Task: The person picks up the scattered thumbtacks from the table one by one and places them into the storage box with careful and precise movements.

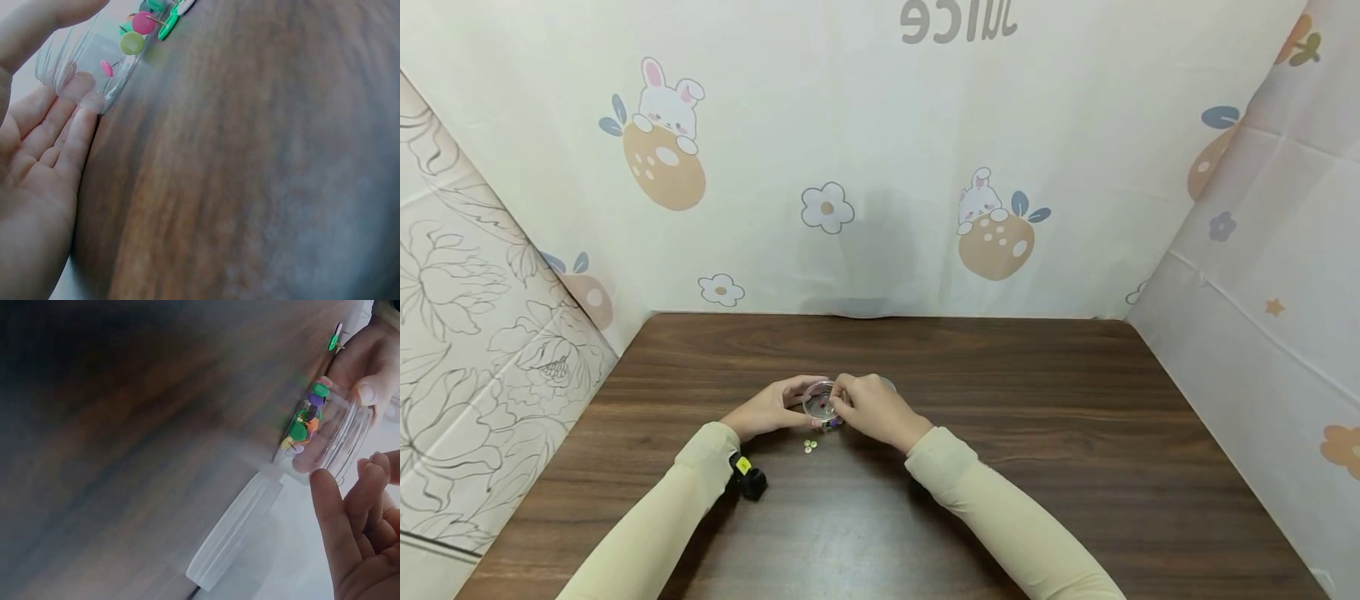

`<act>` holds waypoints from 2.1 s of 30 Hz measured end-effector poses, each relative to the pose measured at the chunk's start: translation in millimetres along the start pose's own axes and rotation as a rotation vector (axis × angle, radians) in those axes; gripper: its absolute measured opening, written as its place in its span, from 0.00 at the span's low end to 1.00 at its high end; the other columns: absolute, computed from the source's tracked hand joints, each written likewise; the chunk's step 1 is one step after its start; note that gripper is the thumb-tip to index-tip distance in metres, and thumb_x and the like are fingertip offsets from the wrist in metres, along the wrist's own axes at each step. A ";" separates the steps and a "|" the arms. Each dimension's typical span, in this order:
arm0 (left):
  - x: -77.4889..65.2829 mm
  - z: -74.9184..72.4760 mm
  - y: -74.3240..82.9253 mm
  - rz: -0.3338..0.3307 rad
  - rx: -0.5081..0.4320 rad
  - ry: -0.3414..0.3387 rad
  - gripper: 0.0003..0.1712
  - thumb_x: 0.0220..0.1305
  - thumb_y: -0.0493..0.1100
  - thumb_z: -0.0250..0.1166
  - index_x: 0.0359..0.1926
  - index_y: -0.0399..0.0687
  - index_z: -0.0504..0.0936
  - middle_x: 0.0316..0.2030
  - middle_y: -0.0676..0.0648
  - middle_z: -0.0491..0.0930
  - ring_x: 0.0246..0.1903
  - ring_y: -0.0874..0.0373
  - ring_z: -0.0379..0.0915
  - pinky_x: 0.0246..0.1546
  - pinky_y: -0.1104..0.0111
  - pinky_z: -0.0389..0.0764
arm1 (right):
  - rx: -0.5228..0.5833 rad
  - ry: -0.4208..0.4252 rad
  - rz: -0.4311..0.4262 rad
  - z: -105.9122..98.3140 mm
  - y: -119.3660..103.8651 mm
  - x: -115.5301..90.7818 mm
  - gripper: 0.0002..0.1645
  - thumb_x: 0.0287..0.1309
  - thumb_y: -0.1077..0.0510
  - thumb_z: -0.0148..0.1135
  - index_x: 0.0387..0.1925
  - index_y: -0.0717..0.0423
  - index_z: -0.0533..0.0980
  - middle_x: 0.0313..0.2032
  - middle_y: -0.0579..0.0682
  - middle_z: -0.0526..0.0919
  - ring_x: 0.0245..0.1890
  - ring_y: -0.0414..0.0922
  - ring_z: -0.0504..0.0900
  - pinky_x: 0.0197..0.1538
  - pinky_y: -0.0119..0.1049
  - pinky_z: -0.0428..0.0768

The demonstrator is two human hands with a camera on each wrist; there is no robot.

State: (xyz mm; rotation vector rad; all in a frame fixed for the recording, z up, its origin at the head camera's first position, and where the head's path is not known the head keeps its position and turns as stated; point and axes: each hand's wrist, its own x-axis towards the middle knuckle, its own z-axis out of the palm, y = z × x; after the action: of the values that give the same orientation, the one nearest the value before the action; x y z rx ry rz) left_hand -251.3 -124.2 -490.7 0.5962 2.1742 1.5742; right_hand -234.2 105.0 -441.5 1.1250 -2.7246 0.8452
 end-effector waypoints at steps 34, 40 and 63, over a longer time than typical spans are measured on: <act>-8.7 0.6 21.1 0.010 -0.036 -0.026 0.43 0.52 0.43 0.71 0.67 0.47 0.62 0.63 0.46 0.67 0.61 0.51 0.60 0.61 0.48 0.64 | -0.057 -0.031 -0.054 0.8 -10.6 -0.8 0.05 0.60 0.58 0.55 0.32 0.49 0.77 0.15 0.35 0.73 0.12 0.30 0.65 0.18 0.25 0.69; -9.7 0.5 21.7 0.031 -0.018 -0.030 0.44 0.52 0.44 0.71 0.68 0.46 0.62 0.61 0.45 0.69 0.60 0.51 0.61 0.60 0.48 0.66 | -0.026 -0.086 -0.078 2.3 -13.6 -2.4 0.04 0.60 0.58 0.55 0.31 0.46 0.75 0.16 0.36 0.73 0.13 0.29 0.66 0.18 0.24 0.69; 1.6 -3.8 -3.8 0.079 -0.004 -0.042 0.40 0.54 0.46 0.70 0.67 0.56 0.63 0.63 0.50 0.66 0.61 0.56 0.60 0.62 0.50 0.64 | -0.078 -0.291 -0.175 16.4 -26.7 -8.0 0.07 0.55 0.59 0.63 0.38 0.52 0.78 0.22 0.38 0.75 0.20 0.29 0.69 0.25 0.24 0.72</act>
State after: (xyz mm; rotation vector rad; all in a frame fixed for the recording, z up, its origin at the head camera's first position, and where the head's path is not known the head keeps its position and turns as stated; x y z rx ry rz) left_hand -255.1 -127.4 -493.3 0.7147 2.1404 1.5913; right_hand -208.2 86.1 -445.1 1.5509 -2.7929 0.5877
